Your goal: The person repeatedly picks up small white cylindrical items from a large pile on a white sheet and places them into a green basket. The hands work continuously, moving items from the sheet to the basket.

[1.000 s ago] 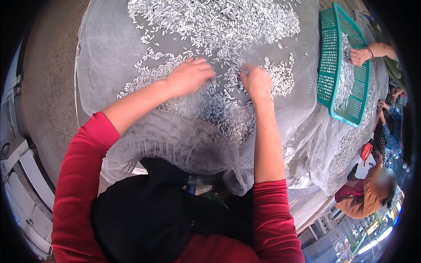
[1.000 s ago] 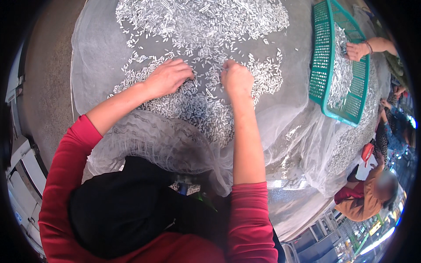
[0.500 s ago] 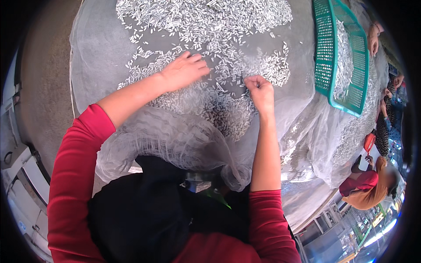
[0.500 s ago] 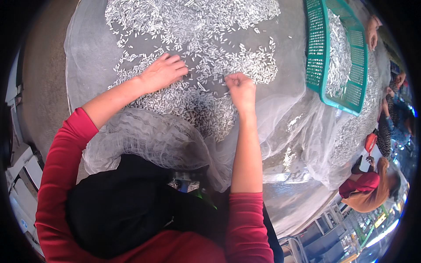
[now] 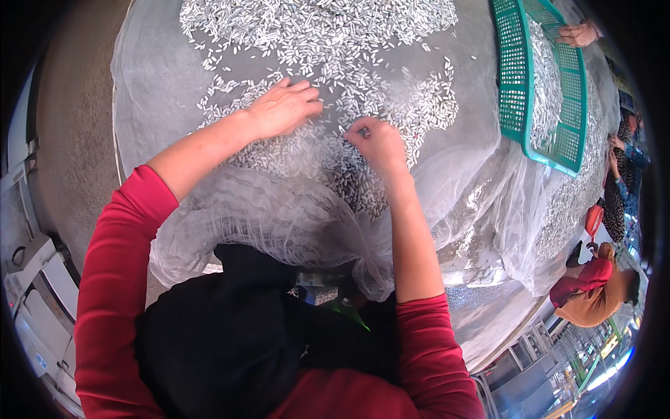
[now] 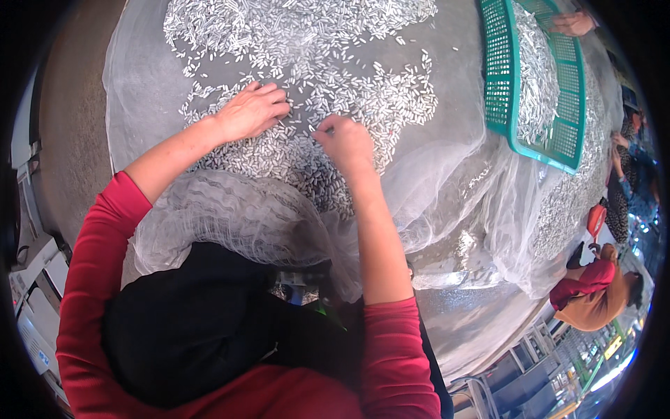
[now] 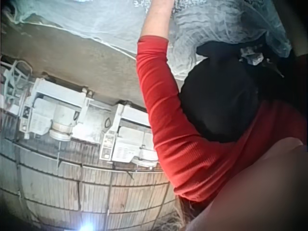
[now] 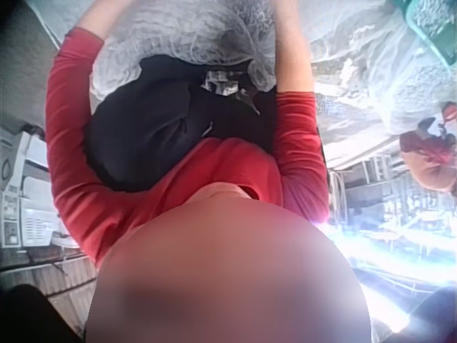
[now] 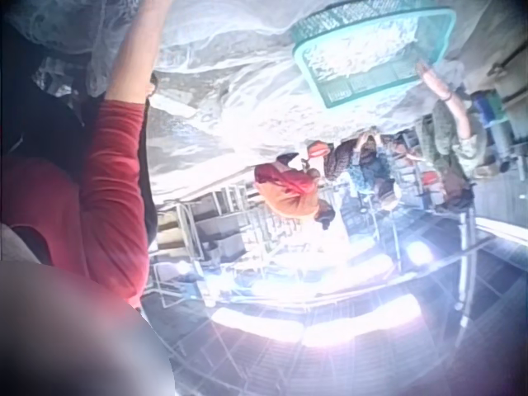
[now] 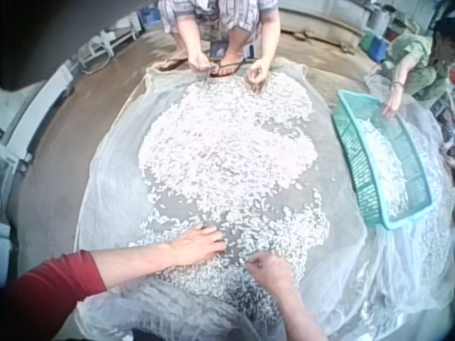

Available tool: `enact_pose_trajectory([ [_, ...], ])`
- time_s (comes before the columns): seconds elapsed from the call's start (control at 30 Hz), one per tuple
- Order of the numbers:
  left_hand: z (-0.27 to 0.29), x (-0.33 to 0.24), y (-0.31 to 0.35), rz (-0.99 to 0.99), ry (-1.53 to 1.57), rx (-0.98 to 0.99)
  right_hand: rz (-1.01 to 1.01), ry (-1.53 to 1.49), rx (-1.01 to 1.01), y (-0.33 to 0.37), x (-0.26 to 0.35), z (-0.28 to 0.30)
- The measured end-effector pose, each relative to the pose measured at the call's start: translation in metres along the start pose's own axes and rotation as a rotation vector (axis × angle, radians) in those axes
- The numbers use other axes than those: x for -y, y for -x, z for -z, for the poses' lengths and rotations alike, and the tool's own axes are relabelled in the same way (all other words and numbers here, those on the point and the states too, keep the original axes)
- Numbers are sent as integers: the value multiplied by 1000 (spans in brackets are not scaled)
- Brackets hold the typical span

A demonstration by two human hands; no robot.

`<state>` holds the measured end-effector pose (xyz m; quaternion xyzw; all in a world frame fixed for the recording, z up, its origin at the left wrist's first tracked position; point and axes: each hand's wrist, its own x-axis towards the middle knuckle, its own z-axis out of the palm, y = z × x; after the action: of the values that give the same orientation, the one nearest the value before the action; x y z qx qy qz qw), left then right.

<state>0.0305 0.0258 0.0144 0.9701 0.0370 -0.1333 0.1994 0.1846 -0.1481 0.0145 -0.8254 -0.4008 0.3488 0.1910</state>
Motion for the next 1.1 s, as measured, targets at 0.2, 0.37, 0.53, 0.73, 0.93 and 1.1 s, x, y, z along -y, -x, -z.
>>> enact_pose_trajectory([
  [0.2,12,4,10,297,388,-146,23,-219,-24,7,-2,-10],
  [0.37,15,20,34,415,433,-247,-111,-1353,356,12,-14,11],
  [0.53,0,12,34,309,121,-250,23,-1659,564,10,-8,8],
  [0.73,-2,9,26,305,-37,-113,-10,-1606,514,10,4,3],
  [0.93,4,1,24,265,-91,-94,-264,-1479,351,8,7,-5],
  [1.1,34,-36,19,141,-8,-241,-414,-1486,302,7,24,-9],
])
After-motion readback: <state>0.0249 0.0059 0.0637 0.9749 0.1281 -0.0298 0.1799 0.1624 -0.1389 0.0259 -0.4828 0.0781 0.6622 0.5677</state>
